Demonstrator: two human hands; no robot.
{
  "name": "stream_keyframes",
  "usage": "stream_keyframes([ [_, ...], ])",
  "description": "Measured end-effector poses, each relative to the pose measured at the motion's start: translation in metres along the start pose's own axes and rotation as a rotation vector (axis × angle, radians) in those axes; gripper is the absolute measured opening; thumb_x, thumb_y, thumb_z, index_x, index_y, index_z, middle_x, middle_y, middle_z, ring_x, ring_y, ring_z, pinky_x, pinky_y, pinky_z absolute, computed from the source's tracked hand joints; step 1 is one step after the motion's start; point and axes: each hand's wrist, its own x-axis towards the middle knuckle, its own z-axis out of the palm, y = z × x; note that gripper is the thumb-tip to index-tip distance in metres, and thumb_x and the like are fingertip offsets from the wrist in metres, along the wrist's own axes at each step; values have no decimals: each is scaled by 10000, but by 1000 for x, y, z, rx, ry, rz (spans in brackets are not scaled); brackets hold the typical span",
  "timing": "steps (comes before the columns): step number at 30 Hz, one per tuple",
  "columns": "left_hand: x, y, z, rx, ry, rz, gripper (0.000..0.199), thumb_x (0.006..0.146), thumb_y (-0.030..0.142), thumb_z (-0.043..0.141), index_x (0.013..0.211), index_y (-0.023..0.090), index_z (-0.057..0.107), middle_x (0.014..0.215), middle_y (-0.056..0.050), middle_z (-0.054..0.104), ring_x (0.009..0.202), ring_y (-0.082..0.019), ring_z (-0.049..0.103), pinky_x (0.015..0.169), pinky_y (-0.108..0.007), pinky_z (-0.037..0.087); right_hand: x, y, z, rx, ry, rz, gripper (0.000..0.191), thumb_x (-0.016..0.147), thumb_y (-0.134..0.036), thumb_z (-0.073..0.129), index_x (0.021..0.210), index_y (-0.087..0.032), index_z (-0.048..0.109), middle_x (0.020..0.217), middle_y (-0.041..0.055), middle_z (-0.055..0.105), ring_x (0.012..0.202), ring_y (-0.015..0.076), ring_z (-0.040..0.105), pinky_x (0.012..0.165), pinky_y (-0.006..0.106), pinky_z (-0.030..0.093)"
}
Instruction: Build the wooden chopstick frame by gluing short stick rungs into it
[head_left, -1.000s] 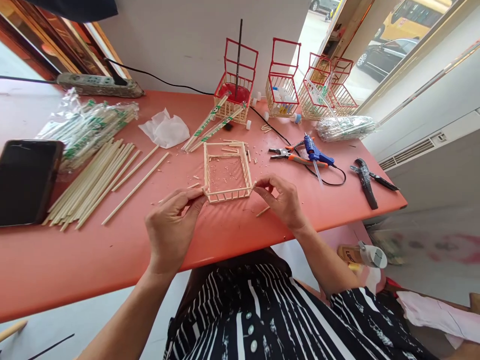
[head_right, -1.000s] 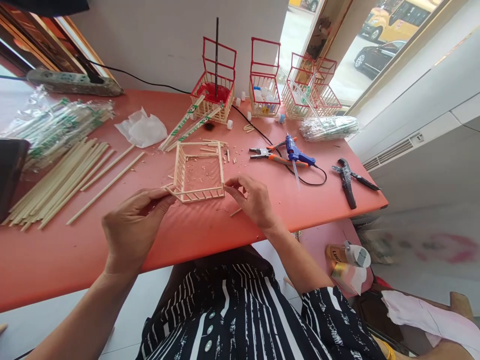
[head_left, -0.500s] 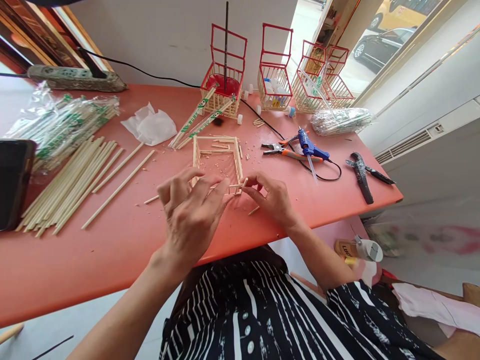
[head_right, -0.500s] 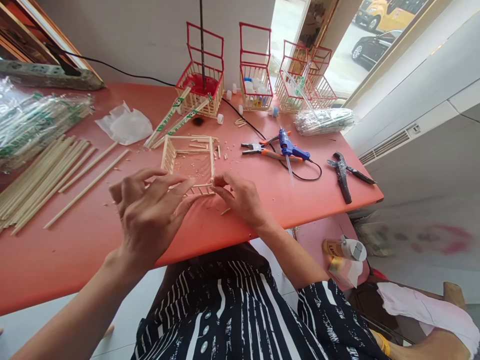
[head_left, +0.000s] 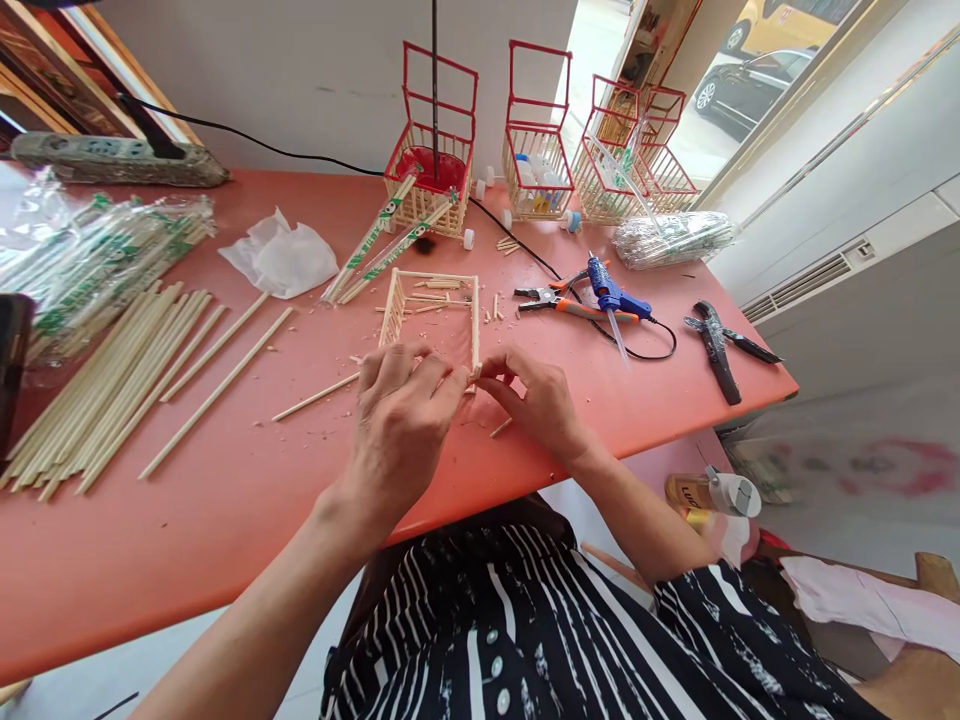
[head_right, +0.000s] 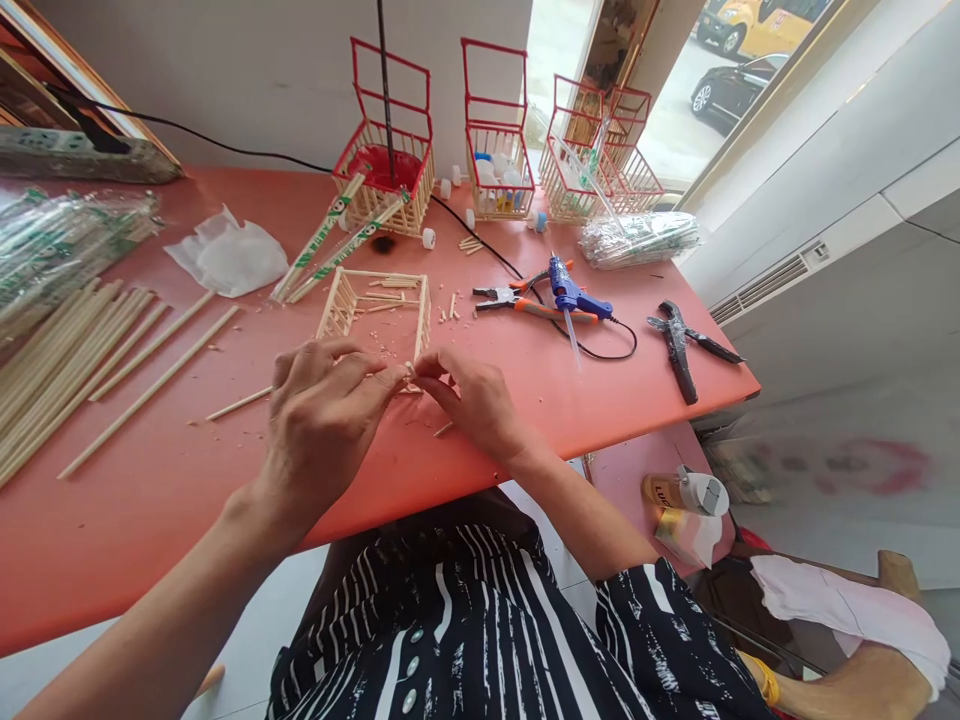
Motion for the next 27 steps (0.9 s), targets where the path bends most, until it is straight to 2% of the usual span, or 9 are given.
stream_keyframes([
  [4,1,1,1,-2,2,24,237,1031,185,556,1010,206,791,931,-110,780,1039,-312,661,887,-453,465,0,1,1,4,22,-20,189,1038,-373,654,982,-206,723,902,22,764,786,135,670,773,248,528],
  [8,-1,-4,-13,-62,107,-42,204,1018,187,605,1116,242,775,1102,-96,800,1120,-308,671,945,-460,480,1,5,-1,-9,30,-30,174,1025,-368,664,1030,-209,735,919,26,773,779,136,678,759,246,528],
  [11,-10,-17,-29,-142,257,-248,270,998,237,671,1256,273,742,1200,-90,777,1151,-295,680,1030,-478,492,1,6,-3,-13,45,-28,137,1015,-329,665,1018,-209,732,920,25,769,788,140,674,778,250,532],
  [12,-14,-22,-32,-182,267,-348,295,1000,271,678,1289,275,732,1208,-85,768,1125,-282,687,1022,-467,508,1,6,-4,-9,46,-24,123,1014,-315,665,1006,-209,729,927,26,769,791,140,670,788,252,533],
  [14,-22,-33,-35,-308,211,-525,327,998,340,680,1315,276,727,1186,-58,760,1004,-236,700,932,-414,552,2,5,-5,4,41,-24,97,1010,-285,667,984,-209,722,932,24,767,785,137,658,796,252,532],
  [16,-28,-42,-32,-475,138,-619,298,964,371,711,1242,280,765,1100,-19,775,881,-187,700,828,-352,573,2,4,-5,13,40,-37,84,1006,-265,668,966,-208,715,911,19,759,771,133,648,784,247,528],
  [18,-31,-46,-27,-583,119,-641,184,925,350,747,1080,275,811,1019,-1,788,864,-170,713,797,-315,583,2,4,-5,13,39,-56,82,1004,-261,666,955,-210,708,881,14,749,763,134,649,770,245,529],
  [21,-31,-42,-25,-630,163,-623,68,906,305,764,916,261,814,965,-5,792,900,-173,736,790,-292,598,0,3,-6,21,45,-87,96,1013,-271,654,952,-217,705,872,14,750,778,141,669,770,254,545],
  [27,-38,-22,-40,-604,197,-618,65,947,292,744,936,250,793,984,-1,768,887,-152,727,802,-273,602,-5,0,-10,30,45,-170,102,1032,-292,661,990,-224,725,912,24,780,816,146,712,809,270,580],
])
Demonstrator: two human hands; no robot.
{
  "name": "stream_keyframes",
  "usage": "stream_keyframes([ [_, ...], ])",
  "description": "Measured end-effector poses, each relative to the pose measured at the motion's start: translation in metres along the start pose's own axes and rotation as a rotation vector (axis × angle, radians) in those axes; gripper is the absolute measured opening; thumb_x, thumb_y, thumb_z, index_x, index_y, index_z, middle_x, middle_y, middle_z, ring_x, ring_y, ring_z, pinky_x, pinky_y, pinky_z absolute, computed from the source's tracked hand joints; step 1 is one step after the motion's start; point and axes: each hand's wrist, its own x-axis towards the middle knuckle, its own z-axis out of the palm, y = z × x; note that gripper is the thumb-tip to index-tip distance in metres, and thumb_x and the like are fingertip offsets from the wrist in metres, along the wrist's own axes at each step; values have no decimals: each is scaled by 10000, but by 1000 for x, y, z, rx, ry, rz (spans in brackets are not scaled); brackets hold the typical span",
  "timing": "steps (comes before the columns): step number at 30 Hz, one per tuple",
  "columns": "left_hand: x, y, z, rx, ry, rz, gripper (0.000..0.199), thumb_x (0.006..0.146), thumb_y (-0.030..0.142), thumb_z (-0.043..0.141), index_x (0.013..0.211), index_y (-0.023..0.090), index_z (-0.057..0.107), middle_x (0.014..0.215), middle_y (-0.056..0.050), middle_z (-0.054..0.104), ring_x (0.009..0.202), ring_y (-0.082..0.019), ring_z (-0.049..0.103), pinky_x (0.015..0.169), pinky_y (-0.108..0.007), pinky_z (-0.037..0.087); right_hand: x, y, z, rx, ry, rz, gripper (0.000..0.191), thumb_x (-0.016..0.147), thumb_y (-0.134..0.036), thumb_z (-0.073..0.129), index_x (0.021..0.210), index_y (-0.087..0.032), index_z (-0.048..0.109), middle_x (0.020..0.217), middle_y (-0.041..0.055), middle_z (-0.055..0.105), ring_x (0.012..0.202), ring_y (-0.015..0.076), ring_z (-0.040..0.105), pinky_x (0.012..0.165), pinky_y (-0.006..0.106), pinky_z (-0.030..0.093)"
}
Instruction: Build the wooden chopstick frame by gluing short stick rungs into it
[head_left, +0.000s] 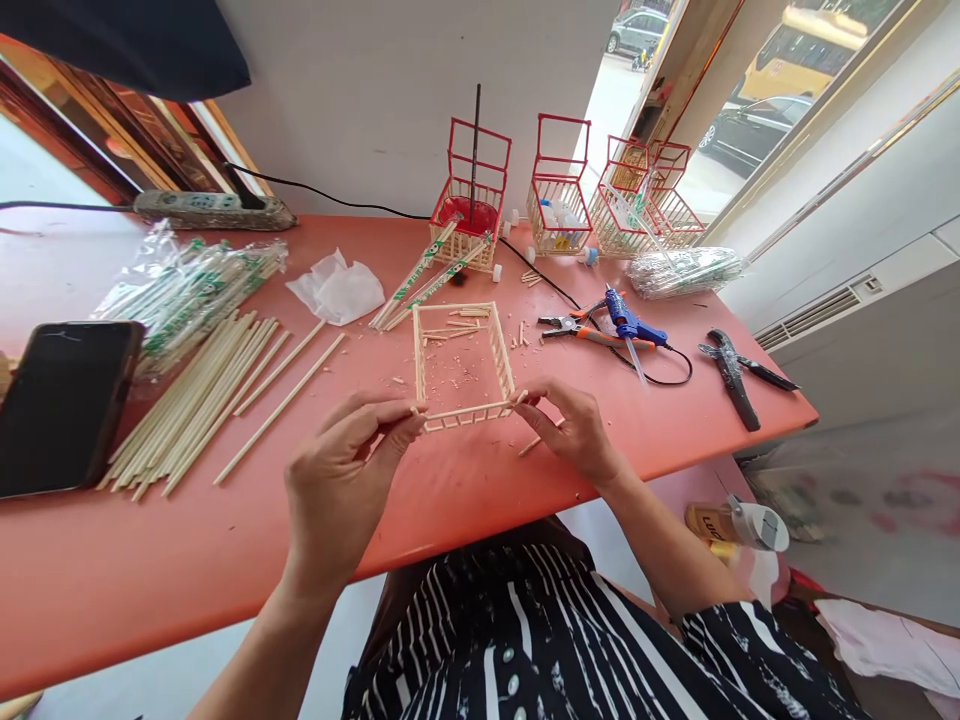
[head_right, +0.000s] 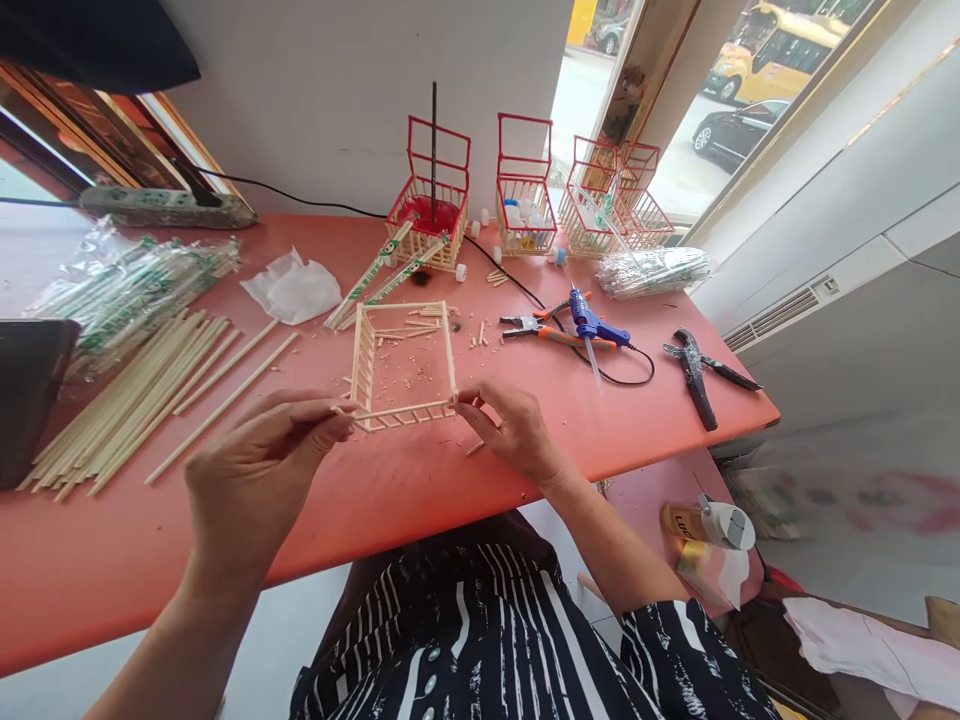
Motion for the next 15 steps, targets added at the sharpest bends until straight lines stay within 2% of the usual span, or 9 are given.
stream_keyframes([
  [6,-12,-5,-3,26,-10,-11,82,961,279,728,900,250,773,935,16,760,759,-121,707,750,-258,600,-2,2,-1,-7,-55,-20,112,1033,-276,676,1035,-223,775,928,38,812,831,154,752,792,262,593],
  [15,-8,-5,1,127,-11,76,93,972,288,712,918,257,781,937,-5,782,866,-169,749,807,-296,591,-3,1,0,31,-69,36,189,1041,-252,661,1123,-253,832,1077,67,846,947,187,800,861,298,632],
])
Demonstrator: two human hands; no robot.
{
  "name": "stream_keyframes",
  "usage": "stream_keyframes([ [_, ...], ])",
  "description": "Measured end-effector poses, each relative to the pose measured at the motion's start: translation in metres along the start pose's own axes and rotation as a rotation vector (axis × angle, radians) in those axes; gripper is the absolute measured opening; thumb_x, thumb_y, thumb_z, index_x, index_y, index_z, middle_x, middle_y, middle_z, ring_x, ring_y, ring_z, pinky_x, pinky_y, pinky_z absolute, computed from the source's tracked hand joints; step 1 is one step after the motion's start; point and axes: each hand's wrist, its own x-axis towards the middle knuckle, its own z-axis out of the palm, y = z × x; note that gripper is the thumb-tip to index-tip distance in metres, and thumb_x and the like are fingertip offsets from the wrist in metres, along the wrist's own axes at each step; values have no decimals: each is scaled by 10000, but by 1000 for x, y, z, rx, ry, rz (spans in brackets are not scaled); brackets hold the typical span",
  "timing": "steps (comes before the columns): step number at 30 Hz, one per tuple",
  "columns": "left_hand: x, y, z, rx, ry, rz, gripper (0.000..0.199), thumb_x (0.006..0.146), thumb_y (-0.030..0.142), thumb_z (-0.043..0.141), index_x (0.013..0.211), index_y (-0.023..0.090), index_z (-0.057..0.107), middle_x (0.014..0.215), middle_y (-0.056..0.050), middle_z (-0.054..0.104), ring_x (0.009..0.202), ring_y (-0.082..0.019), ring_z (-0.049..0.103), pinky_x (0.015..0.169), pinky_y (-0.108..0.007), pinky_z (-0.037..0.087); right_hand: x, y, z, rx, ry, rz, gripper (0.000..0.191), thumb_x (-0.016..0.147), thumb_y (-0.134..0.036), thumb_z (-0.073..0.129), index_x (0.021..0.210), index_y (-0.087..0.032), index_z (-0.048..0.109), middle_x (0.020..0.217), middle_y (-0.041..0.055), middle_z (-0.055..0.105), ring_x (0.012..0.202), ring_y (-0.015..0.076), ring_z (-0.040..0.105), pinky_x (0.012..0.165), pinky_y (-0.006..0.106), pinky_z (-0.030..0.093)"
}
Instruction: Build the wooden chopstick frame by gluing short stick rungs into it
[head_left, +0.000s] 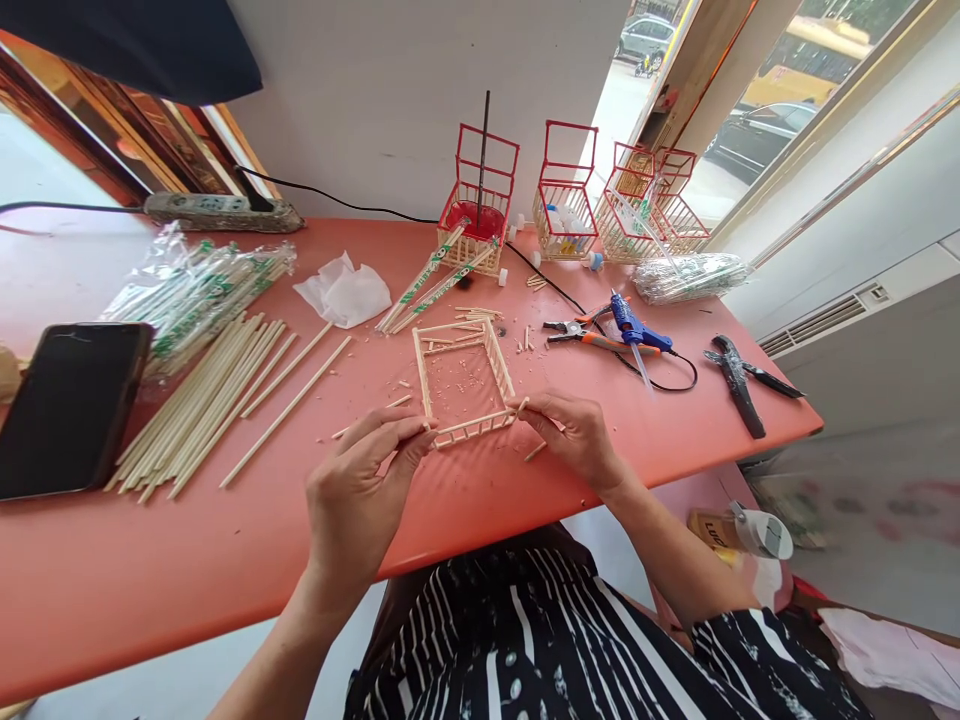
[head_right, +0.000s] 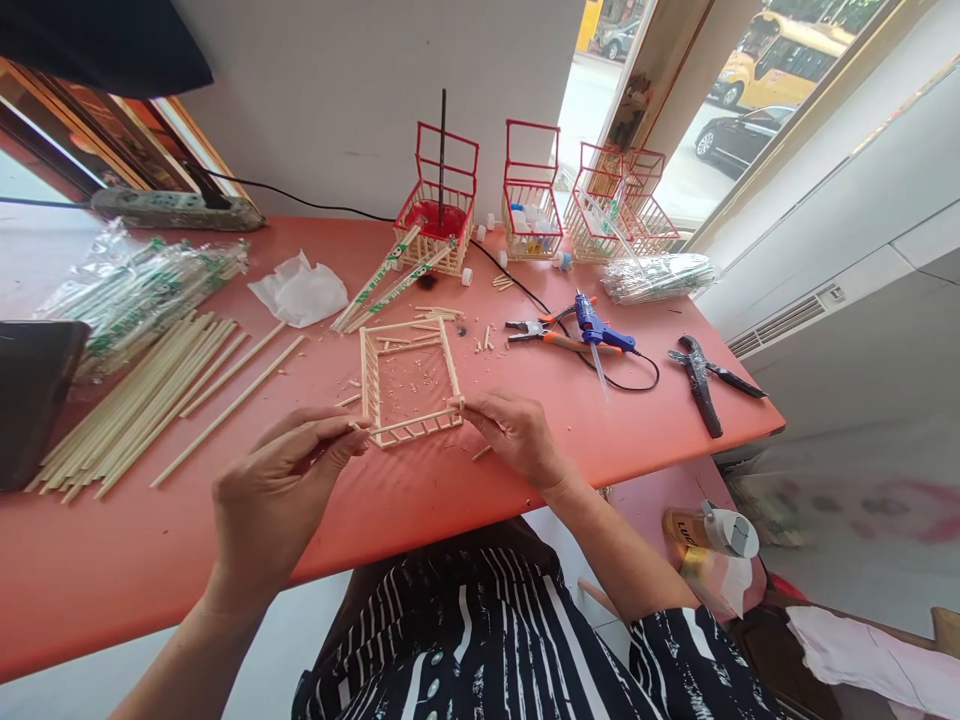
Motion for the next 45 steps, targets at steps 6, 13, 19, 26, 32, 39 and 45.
stream_keyframes([
  [6,3,2,-3,-18,-31,30,81,973,250,713,908,259,761,902,16,764,811,-141,726,766,-254,568,1,1,0,1,-7,-29,228,1060,-256,632,1178,-236,827,1056,76,834,939,179,791,847,279,620],
  [13,3,2,-4,21,-24,60,78,979,222,709,924,256,753,916,29,768,844,-130,733,792,-236,566,2,0,1,-33,-20,-35,268,1090,-303,582,1127,-200,827,907,65,785,829,159,757,771,254,591],
  [19,2,1,-2,51,-7,91,70,980,215,712,927,242,749,932,24,772,871,-130,738,809,-233,560,1,1,2,17,-25,-4,295,1095,-358,567,1148,-220,821,964,59,803,843,163,763,780,271,629],
  [26,0,-1,1,45,11,107,90,988,206,696,913,225,742,914,21,758,846,-123,723,808,-223,554,1,2,3,44,-25,-14,307,1101,-358,559,1178,-220,822,992,65,811,862,164,774,801,265,627],
  [32,1,-2,0,56,-6,72,88,985,236,692,908,225,733,922,13,756,859,-137,721,807,-242,545,2,3,2,-12,-14,-71,301,1111,-327,541,1164,-213,814,1026,77,819,879,157,772,808,255,604],
  [39,4,2,-15,35,76,-95,157,1000,339,638,946,228,734,976,-4,757,864,-150,702,832,-269,530,4,-18,1,-190,-46,-405,270,1095,-213,570,1297,-222,749,906,58,814,849,170,746,788,290,560],
  [45,35,-16,-41,19,20,-176,218,976,386,616,1007,231,767,829,21,704,765,-138,645,759,-263,490,9,-38,-7,-72,-2,-509,329,1059,-123,595,1354,-221,703,960,58,829,860,158,766,814,292,595],
])
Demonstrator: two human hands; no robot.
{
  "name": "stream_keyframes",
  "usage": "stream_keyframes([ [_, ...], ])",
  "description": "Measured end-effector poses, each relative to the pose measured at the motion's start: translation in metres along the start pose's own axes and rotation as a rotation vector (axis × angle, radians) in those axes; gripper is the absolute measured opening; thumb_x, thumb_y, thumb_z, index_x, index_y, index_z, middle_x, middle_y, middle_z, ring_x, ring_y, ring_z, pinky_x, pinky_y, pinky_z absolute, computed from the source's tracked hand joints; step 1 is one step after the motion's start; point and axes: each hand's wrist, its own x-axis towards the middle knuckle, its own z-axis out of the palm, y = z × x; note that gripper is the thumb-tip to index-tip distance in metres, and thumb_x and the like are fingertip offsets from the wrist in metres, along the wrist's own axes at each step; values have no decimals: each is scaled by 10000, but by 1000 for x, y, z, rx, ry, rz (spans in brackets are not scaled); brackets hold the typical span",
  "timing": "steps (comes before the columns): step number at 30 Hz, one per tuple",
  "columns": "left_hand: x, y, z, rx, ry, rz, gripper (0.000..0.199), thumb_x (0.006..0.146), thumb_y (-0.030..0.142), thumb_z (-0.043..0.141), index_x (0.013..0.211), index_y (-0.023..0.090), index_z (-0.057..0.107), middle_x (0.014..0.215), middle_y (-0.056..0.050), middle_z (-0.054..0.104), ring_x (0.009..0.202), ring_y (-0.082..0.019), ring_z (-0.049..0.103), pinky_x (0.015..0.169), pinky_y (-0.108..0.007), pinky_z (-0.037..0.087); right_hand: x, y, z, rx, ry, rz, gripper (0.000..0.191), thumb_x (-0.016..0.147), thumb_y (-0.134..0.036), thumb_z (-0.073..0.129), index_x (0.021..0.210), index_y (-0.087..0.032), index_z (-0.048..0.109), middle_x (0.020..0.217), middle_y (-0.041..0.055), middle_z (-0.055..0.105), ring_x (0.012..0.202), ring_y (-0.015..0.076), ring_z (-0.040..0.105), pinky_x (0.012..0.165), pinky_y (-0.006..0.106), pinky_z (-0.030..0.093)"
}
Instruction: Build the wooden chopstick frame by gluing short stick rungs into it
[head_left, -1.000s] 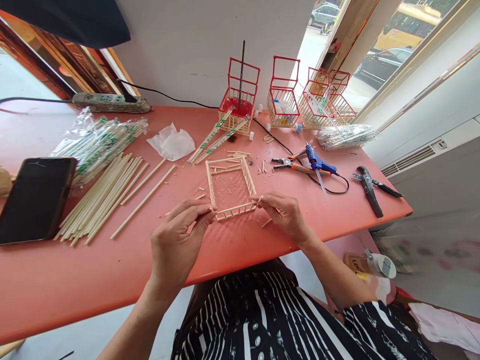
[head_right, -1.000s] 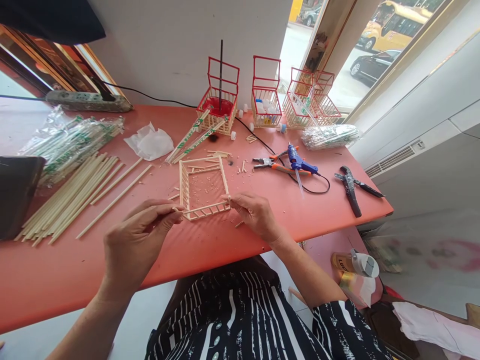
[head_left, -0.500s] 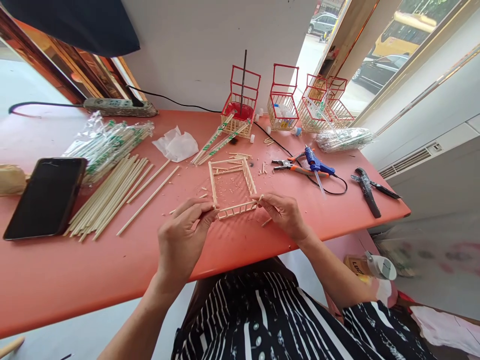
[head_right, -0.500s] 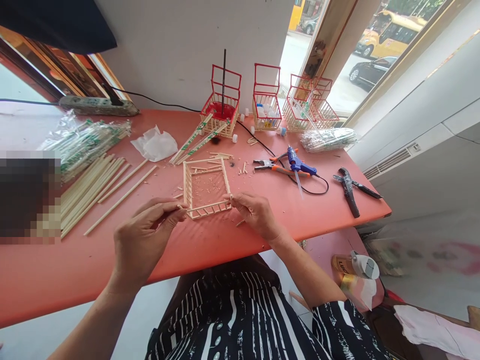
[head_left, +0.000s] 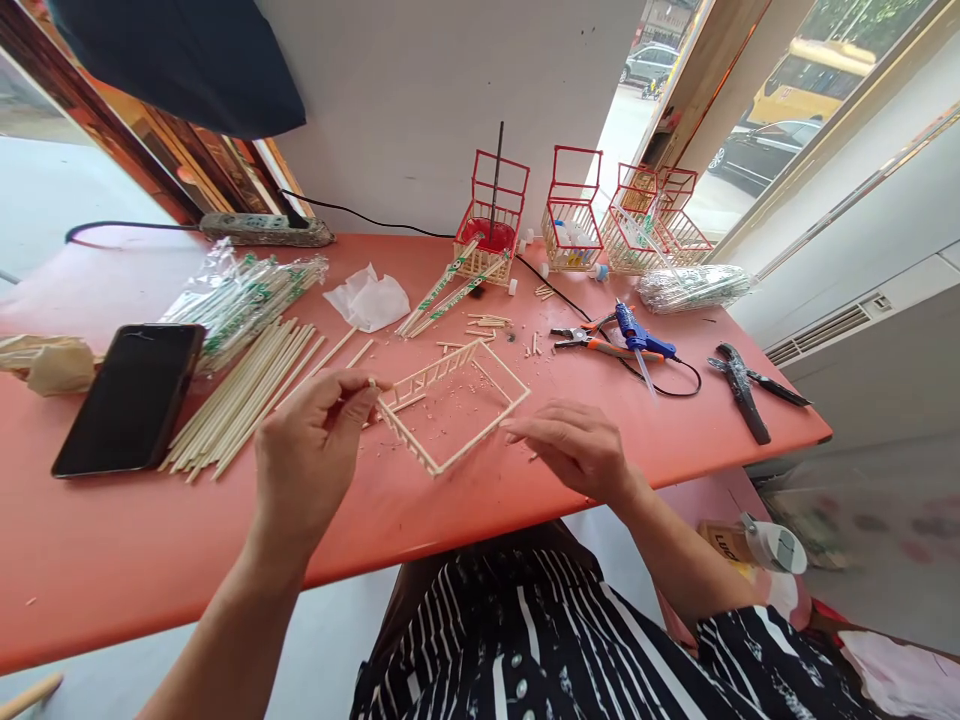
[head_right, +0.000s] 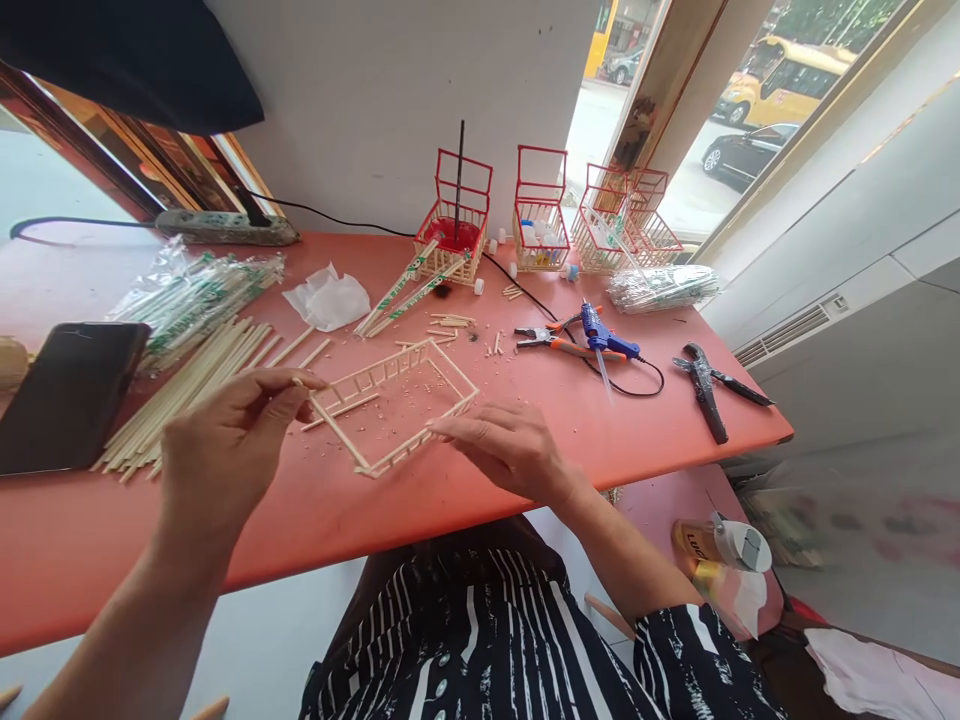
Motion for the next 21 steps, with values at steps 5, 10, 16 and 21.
stream_keyframes([
  [5,51,-28,5,-226,-225,-12,216,895,401,689,906,193,747,824,-15,709,770,-151,613,772,-290,485,17,19,-19,-127,20,203,252,1079,-191,568,1212,-251,774,1087,71,804,1024,187,760,927,338,611],
  [10,88,-39,26,-320,-377,-17,295,849,465,726,885,173,752,847,-49,724,769,-162,597,781,-322,496,20,49,-23,-199,-193,238,310,1084,-156,524,1273,-262,745,1298,108,723,1247,227,679,1080,422,559],
  [16,114,-31,50,-341,-541,59,319,853,497,736,869,181,781,817,-51,724,751,-163,599,775,-325,500,10,58,-23,-144,-334,245,295,1098,-186,513,1273,-261,738,1209,96,734,1139,218,697,988,374,576],
  [21,125,-32,70,-375,-592,66,419,799,622,765,835,205,785,846,-71,753,752,-193,658,761,-343,550,3,59,-26,-118,-360,223,256,1103,-235,532,1221,-247,759,1153,97,741,1086,209,706,935,344,583],
])
